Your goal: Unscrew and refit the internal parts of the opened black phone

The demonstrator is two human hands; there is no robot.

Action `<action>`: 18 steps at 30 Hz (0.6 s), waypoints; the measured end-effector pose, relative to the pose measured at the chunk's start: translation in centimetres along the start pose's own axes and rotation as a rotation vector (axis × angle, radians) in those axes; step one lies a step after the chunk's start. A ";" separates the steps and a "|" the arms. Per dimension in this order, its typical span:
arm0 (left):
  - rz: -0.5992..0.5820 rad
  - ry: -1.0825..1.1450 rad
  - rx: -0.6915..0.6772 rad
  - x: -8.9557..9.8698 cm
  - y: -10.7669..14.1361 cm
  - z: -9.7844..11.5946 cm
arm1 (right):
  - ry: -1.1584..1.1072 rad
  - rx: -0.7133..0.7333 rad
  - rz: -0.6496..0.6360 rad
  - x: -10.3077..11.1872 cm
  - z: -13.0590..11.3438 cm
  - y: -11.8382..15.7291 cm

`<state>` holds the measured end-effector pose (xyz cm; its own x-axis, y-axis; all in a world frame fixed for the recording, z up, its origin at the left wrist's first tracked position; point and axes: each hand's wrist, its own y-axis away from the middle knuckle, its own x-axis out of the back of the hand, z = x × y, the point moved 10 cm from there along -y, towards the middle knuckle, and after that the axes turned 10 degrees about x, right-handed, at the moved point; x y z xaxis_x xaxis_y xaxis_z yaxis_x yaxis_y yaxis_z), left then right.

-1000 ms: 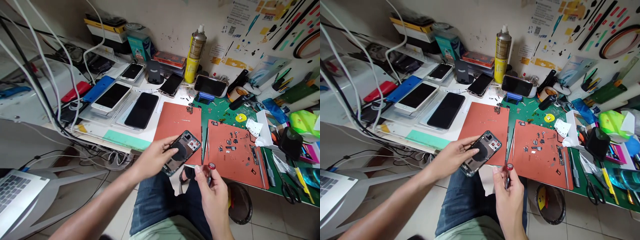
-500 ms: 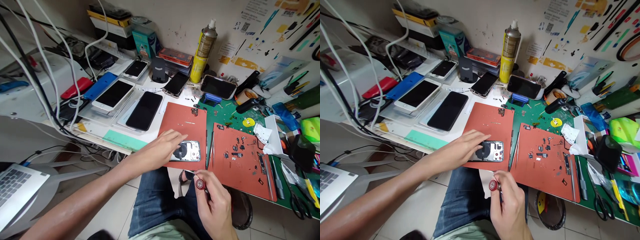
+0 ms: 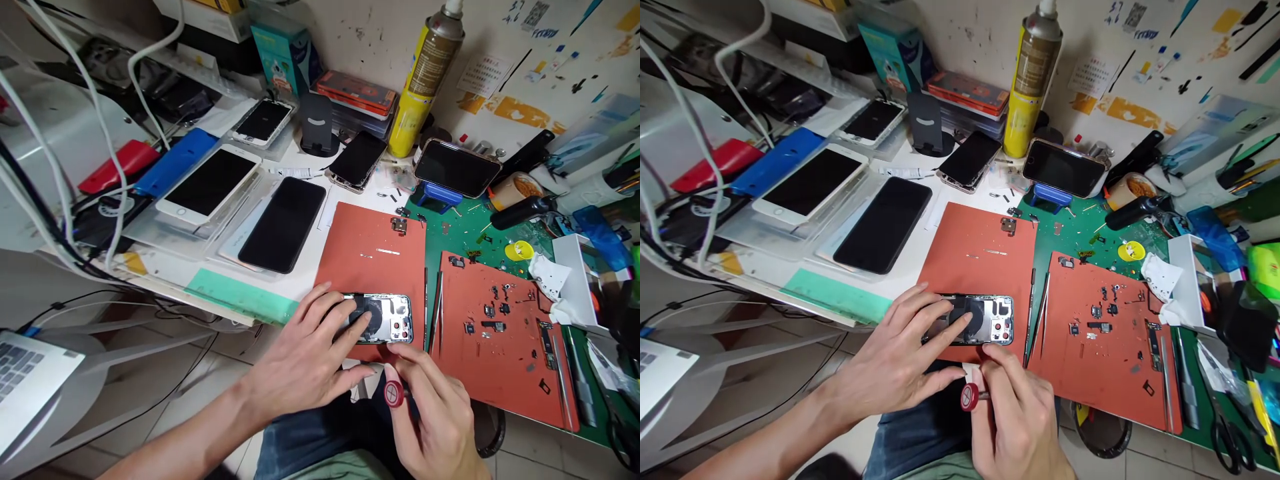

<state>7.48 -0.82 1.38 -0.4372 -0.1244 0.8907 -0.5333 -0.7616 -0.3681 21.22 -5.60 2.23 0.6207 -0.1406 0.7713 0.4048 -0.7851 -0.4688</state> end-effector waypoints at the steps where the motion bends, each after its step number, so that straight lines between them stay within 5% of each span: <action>1: 0.003 -0.014 0.012 0.0 -0.1 -0.1 | 0.008 0.013 0.001 0.0 -0.1 -0.2; 18: 0.026 -0.093 0.101 -1.3 -0.1 1.2 | 0.248 0.026 -0.229 -2.1 0.1 -3.8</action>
<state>9.00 -1.32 0.61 -0.3780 -0.1995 0.9040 -0.4454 -0.8169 -0.3665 18.48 -2.27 2.38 0.3304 -0.1073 0.9377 0.5338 -0.7981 -0.2794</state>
